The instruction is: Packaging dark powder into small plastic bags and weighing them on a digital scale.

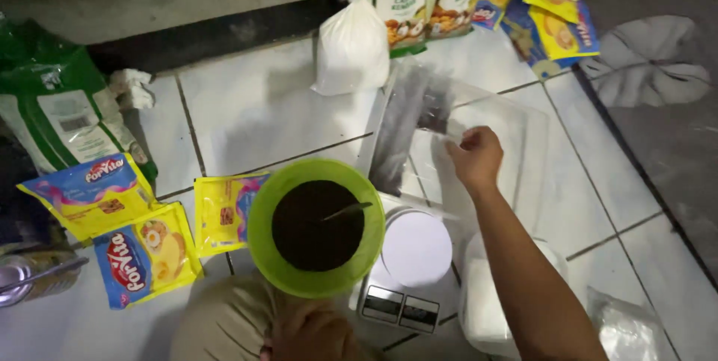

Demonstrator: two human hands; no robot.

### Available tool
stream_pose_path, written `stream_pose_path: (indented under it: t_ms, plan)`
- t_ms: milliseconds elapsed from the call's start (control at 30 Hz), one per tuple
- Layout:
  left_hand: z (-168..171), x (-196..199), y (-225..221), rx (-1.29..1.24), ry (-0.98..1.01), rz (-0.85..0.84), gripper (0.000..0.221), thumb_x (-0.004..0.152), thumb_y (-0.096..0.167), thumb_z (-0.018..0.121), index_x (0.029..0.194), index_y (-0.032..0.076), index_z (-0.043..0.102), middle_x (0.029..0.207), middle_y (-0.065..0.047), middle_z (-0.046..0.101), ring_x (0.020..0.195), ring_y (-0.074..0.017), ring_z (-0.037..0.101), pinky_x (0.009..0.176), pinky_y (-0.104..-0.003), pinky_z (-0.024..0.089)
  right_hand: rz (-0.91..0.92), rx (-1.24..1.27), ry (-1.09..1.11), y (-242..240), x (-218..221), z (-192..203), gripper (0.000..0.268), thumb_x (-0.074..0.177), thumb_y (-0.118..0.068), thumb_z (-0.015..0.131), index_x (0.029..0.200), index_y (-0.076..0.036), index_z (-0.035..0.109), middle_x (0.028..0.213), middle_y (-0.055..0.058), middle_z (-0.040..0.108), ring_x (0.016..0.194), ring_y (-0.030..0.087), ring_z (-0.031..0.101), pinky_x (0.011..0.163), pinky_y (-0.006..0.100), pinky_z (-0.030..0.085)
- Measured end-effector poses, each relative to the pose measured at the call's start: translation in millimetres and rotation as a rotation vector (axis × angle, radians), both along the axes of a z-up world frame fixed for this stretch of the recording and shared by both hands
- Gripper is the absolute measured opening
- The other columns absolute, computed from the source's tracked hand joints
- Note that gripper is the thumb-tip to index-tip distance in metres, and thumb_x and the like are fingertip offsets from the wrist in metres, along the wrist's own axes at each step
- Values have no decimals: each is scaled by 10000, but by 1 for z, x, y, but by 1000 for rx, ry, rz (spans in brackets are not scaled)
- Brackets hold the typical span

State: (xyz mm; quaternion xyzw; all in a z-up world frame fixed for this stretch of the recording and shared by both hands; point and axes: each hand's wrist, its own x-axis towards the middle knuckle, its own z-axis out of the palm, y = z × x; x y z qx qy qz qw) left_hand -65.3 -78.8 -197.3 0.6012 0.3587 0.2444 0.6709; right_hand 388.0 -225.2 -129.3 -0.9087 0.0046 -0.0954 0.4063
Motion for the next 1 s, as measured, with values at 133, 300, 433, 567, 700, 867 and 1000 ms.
stream_pose_path:
  t_ms: [133, 300, 433, 567, 700, 867, 1000]
  plan:
    - [82, 53, 81, 1073, 42, -639, 131, 752, 359, 687, 861, 314, 746, 916, 176, 748, 1082, -263, 589, 912, -394, 440, 63, 147, -27, -48, -65, 78, 115, 812, -18, 773, 857, -95, 701, 1019, 37, 758, 903, 92, 685, 869, 238, 614]
    - [179, 69, 75, 969, -76, -467, 103, 739, 175, 639, 768, 140, 731, 774, 28, 739, 962, -305, 630, 874, -432, 503, -172, -53, 290, -98, -167, 166, 117, 874, -188, 755, 790, -122, 706, 806, -12, 743, 772, 99, 652, 757, 259, 501]
    - [168, 64, 77, 956, 26, -559, 155, 770, 200, 668, 864, 121, 761, 880, -41, 750, 1065, -300, 612, 936, -449, 486, -77, -380, 543, -174, -216, 111, 206, 860, -328, 773, 1004, -196, 838, 922, 13, 833, 858, 145, 750, 799, 310, 540]
    - [172, 62, 76, 1019, 9, -448, 97, 745, 219, 693, 813, 180, 751, 851, 25, 746, 1061, -250, 634, 943, -475, 463, -25, -458, 770, -184, -235, 65, 579, 821, -540, 735, 1306, -224, 728, 1234, 80, 767, 1071, 270, 743, 866, 375, 593]
    - [169, 58, 77, 1009, 91, -478, 168, 760, 245, 667, 860, 171, 779, 927, -17, 771, 1101, -280, 625, 951, -504, 448, -15, -456, 870, -179, -228, 42, 785, 662, -594, 864, 1289, -164, 669, 1281, 73, 747, 1098, 259, 733, 911, 368, 557]
    - [171, 52, 79, 985, 57, -392, 183, 717, 219, 682, 855, 176, 795, 944, -32, 746, 1104, -241, 643, 930, -485, 459, 12, -487, 745, -183, -220, 27, 323, 705, -427, 798, 919, -186, 813, 986, -19, 816, 926, 184, 752, 796, 323, 586]
    - [170, 50, 79, 980, 26, -369, 150, 741, 245, 676, 846, 193, 770, 1008, -63, 705, 1084, -269, 639, 919, -501, 467, -6, -437, 778, -192, -218, 30, 403, 722, -355, 914, 1057, -145, 833, 1101, 35, 811, 991, 205, 747, 838, 328, 600]
